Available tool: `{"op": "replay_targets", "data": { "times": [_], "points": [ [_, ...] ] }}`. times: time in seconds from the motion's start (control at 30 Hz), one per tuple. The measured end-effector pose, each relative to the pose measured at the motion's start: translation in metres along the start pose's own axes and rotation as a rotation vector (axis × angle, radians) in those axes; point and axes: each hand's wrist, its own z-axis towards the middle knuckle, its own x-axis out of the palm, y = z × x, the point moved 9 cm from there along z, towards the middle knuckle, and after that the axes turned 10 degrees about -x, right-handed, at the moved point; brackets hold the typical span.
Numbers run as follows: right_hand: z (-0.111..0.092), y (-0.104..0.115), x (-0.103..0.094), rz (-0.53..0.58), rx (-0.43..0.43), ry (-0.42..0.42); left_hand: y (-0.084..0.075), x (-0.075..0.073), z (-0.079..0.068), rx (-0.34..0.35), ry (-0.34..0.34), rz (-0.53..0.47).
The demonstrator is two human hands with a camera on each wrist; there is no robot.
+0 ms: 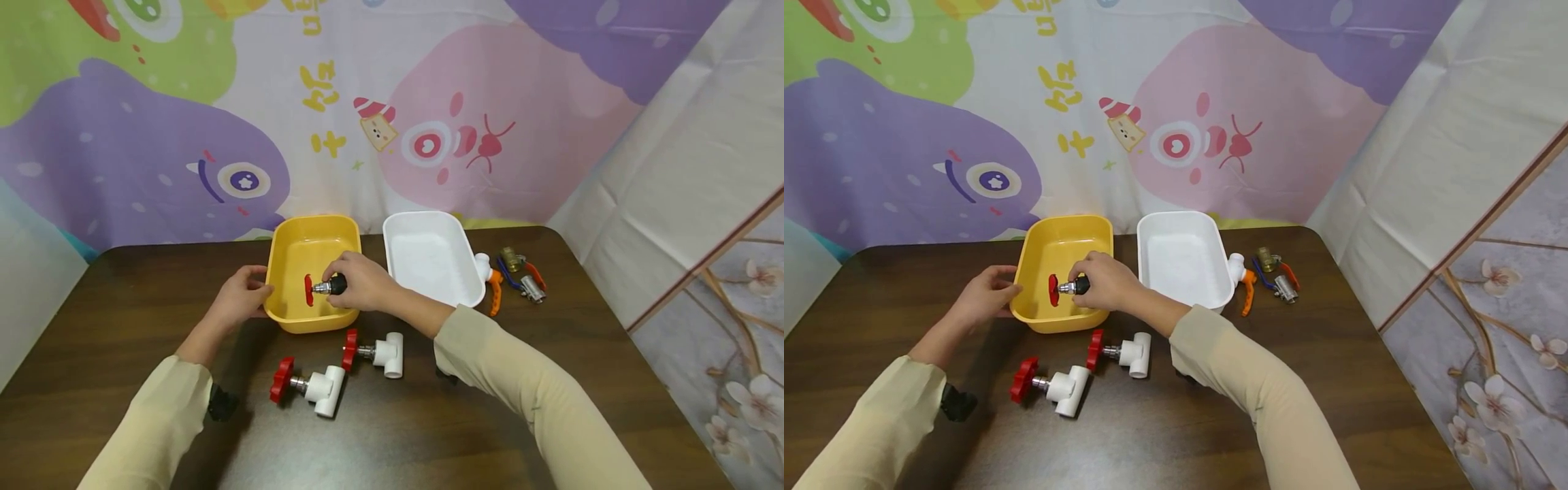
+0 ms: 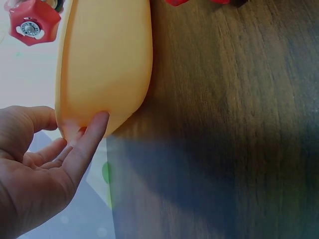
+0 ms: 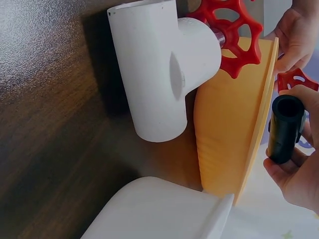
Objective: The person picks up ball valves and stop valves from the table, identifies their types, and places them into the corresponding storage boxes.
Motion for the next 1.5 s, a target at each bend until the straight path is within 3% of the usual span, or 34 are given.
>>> {"op": "replay_targets", "data": {
  "times": [1.5],
  "points": [
    [0.017,-0.002,0.023,-0.006,0.008,0.002,0.002,-0.001,0.000,-0.018,-0.005,0.002]
  ]
}}
